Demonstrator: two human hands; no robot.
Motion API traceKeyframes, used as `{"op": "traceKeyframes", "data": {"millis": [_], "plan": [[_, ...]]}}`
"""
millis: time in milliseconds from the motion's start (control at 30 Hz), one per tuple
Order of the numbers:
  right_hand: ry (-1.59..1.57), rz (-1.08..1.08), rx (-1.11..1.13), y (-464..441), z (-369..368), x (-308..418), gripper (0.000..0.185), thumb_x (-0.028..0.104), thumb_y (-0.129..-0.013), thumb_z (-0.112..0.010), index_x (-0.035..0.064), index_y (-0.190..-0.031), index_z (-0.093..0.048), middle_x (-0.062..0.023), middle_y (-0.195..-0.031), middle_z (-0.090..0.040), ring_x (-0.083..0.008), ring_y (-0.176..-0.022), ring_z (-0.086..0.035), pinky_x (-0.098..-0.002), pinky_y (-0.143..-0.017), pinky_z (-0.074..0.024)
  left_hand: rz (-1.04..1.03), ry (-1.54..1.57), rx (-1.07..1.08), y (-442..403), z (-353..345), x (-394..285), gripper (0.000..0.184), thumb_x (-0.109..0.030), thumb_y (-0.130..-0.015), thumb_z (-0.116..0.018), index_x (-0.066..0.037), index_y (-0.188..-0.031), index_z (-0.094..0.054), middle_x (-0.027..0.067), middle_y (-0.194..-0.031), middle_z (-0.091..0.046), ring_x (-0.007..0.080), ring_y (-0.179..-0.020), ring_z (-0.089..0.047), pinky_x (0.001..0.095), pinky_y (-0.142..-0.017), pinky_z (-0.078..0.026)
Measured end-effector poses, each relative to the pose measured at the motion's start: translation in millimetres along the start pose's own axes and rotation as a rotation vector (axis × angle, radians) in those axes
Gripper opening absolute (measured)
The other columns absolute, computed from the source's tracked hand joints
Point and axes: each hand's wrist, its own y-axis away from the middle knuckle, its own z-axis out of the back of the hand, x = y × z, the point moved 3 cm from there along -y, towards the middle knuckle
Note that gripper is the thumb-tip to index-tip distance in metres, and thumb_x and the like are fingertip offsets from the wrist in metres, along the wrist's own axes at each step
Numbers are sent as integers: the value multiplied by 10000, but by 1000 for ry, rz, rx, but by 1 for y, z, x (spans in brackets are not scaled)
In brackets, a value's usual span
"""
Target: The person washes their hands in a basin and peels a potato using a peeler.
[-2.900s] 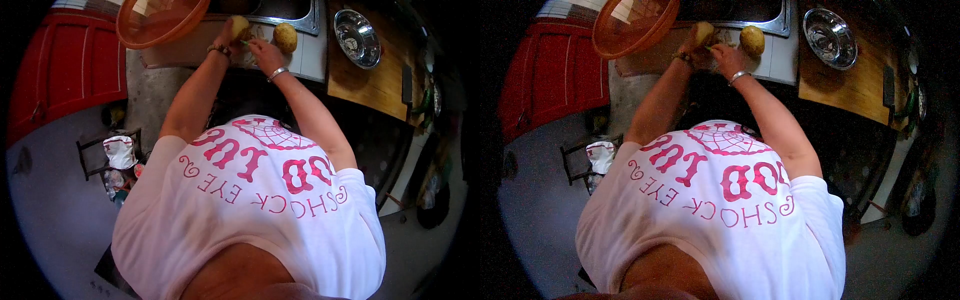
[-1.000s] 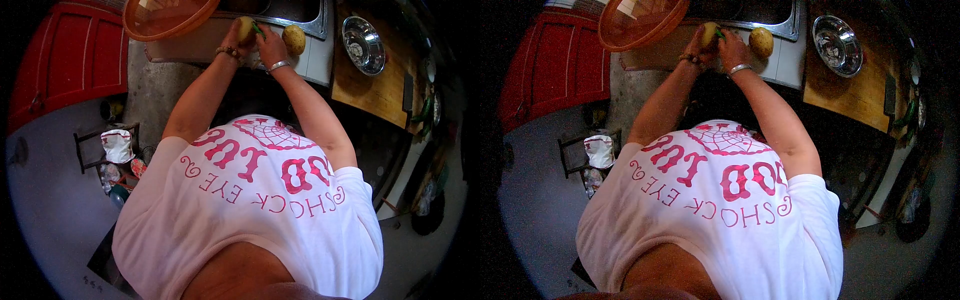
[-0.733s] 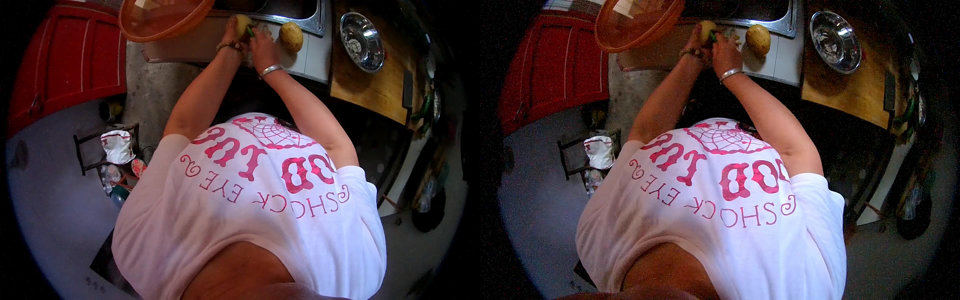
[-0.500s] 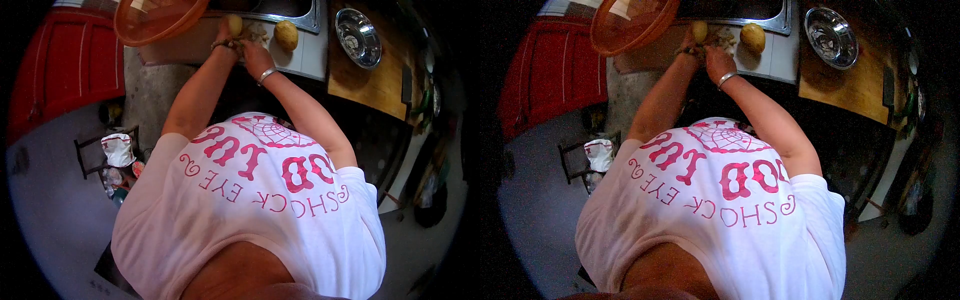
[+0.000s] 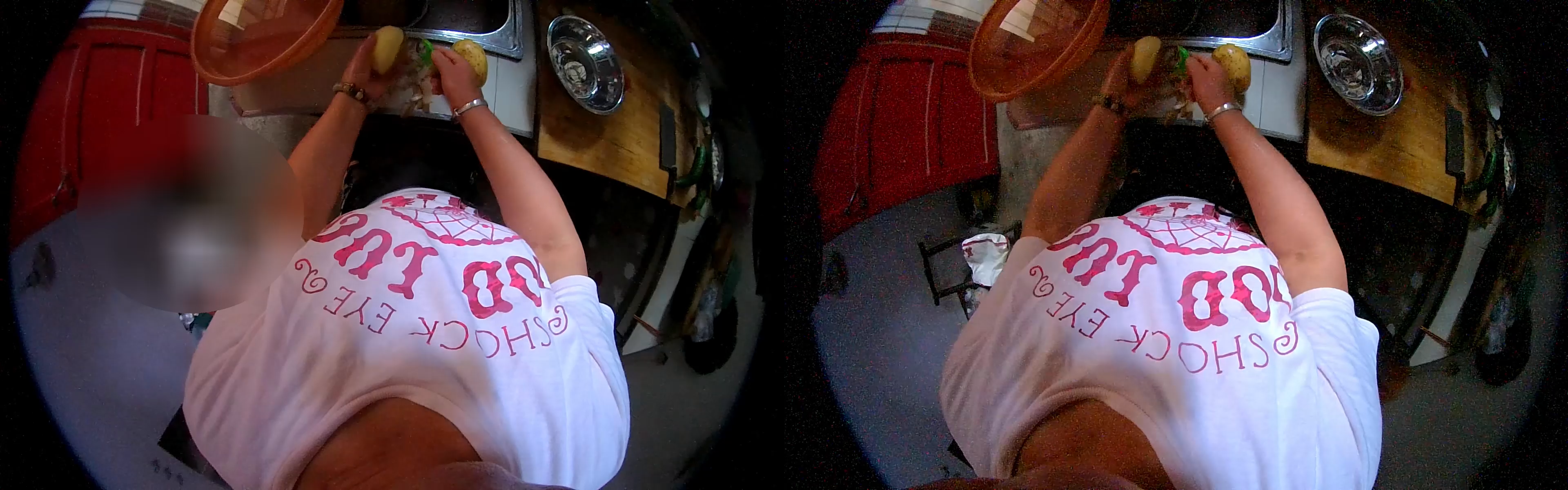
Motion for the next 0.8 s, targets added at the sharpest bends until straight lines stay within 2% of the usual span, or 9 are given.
{"op": "traceKeyframes", "data": {"millis": [67,133,200,300,367,467,633,733,800], "plan": [[129,70,-29,0,2,13,331,282,-859,-516,51,-1087,-580,-33,-685,-556,-98,-557,-499,-241,-515,-414,135,41,62,8,-3,2,527,-455,-800,-601,-83,-1153,-480,112,-1060,-537,230,-959,-539,373,-776,-484],[260,142,-57,-4,4,21,328,291,-854,-526,56,-1070,-600,-34,-713,-580,-100,-568,-514,-238,-543,-427,120,-12,84,13,-3,0,540,-464,-790,-610,-85,-1153,-483,100,-1065,-536,219,-960,-539,359,-771,-490],[456,296,-37,-16,3,25,347,308,-847,-533,86,-1104,-600,-120,-883,-650,-220,-760,-622,-335,-683,-489,104,-64,102,19,-5,-2,552,-472,-781,-618,-87,-1153,-486,89,-1071,-536,208,-960,-539,345,-766,-496],[556,311,7,-21,2,25,323,314,-843,-539,100,-1071,-618,-144,-965,-639,-283,-890,-603,-368,-774,-468,94,-197,76,23,-5,-2,565,-472,-761,-643,-90,-1149,-492,73,-1076,-536,201,-961,-538,353,-762,-497],[575,320,5,-22,-1,24,314,312,-843,-538,104,-1064,-619,-148,-968,-636,-295,-886,-601,-374,-772,-469,147,-196,139,24,-7,-2,569,-456,-746,-666,-92,-1148,-492,74,-1079,-534,199,-966,-535,359,-776,-497],[588,327,-32,-17,-5,23,305,308,-847,-530,101,-1052,-620,-157,-965,-633,-311,-880,-600,-386,-769,-470,131,-189,31,25,-7,4,558,-430,-750,-672,-87,-1150,-489,79,-1084,-531,202,-984,-528,368,-798,-491],[531,327,-63,-4,-3,27,306,309,-850,-518,86,-1034,-619,-168,-944,-634,-316,-870,-603,-402,-764,-470,117,-85,82,6,-2,22,572,-468,-756,-647,-87,-1153,-490,94,-1111,-540,223,-959,-551,349,-810,-494],[604,367,-100,3,1,28,317,290,-848,-520,75,-1062,-612,-138,-920,-644,-245,-854,-613,-326,-747,-463,138,-37,57,10,-6,26,585,-477,-742,-657,-88,-1147,-492,94,-1096,-541,223,-954,-547,351,-816,-487],[647,372,-103,11,1,34,306,303,-852,-497,73,-1021,-610,-172,-920,-629,-325,-870,-597,-410,-749,-468,147,-18,36,18,-11,19,589,-480,-737,-661,-89,-1143,-493,92,-1087,-542,222,-951,-544,349,-813,-484]]}}
